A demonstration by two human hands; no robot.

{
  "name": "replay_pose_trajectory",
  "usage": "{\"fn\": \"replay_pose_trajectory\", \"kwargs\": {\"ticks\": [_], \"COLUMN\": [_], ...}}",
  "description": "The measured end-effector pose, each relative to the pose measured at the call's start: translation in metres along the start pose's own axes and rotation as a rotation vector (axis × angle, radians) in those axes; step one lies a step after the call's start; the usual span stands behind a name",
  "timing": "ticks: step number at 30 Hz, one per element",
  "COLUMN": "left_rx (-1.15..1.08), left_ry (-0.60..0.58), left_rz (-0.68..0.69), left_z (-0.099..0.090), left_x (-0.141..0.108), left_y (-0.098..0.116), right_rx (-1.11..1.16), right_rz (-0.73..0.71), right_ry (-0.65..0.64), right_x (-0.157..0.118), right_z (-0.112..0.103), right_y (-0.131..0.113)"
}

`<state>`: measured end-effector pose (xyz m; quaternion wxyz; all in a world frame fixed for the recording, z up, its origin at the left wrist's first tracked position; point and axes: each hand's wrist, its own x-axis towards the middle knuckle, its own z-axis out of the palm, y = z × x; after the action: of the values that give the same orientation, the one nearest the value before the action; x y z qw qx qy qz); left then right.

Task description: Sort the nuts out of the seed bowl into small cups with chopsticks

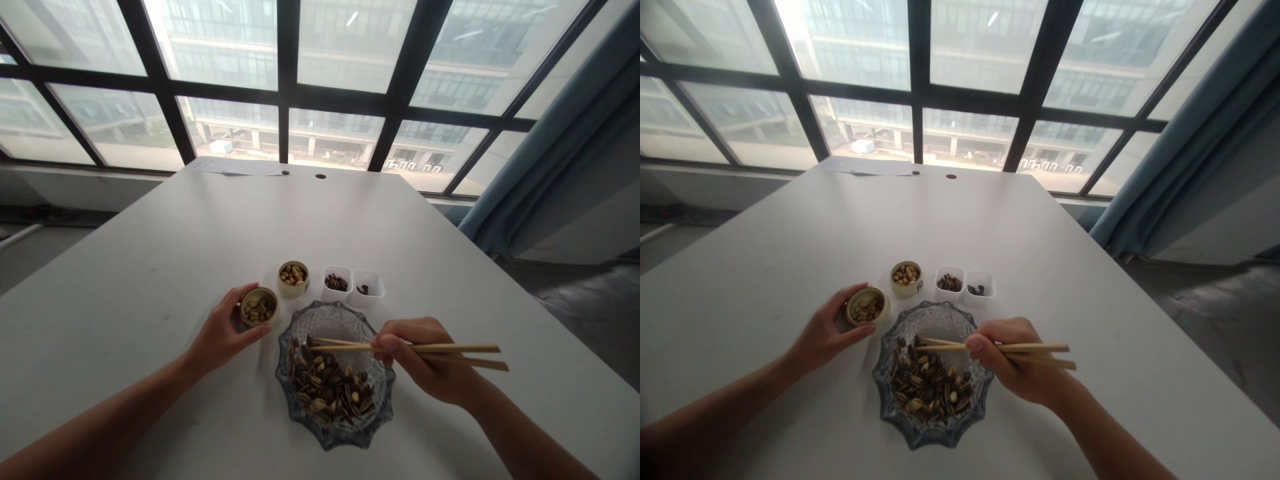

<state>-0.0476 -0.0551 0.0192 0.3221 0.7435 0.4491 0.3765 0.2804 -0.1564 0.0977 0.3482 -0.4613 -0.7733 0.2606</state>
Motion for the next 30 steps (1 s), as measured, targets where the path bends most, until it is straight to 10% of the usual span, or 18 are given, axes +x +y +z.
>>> {"fn": "replay_pose_trajectory", "kwargs": {"ticks": [7, 18, 30], "left_rx": [0.007, 0.002, -0.003], "left_ry": [-0.001, -0.019, -0.008], "left_rz": [-0.006, -0.009, -0.006], "left_z": [-0.001, -0.001, 0.0], "left_x": [0.001, 0.0, -0.001], "left_y": [0.001, 0.001, -0.003], "right_rx": [0.072, 0.738, 0.027], "right_rz": [0.01, 0.41, 0.026], "right_ry": [0.021, 0.435, 0.769], "right_x": [-0.001, 0.012, -0.004], "right_z": [0.002, -0.004, 0.002], "right_y": [0.0, 0.034, 0.04]}}
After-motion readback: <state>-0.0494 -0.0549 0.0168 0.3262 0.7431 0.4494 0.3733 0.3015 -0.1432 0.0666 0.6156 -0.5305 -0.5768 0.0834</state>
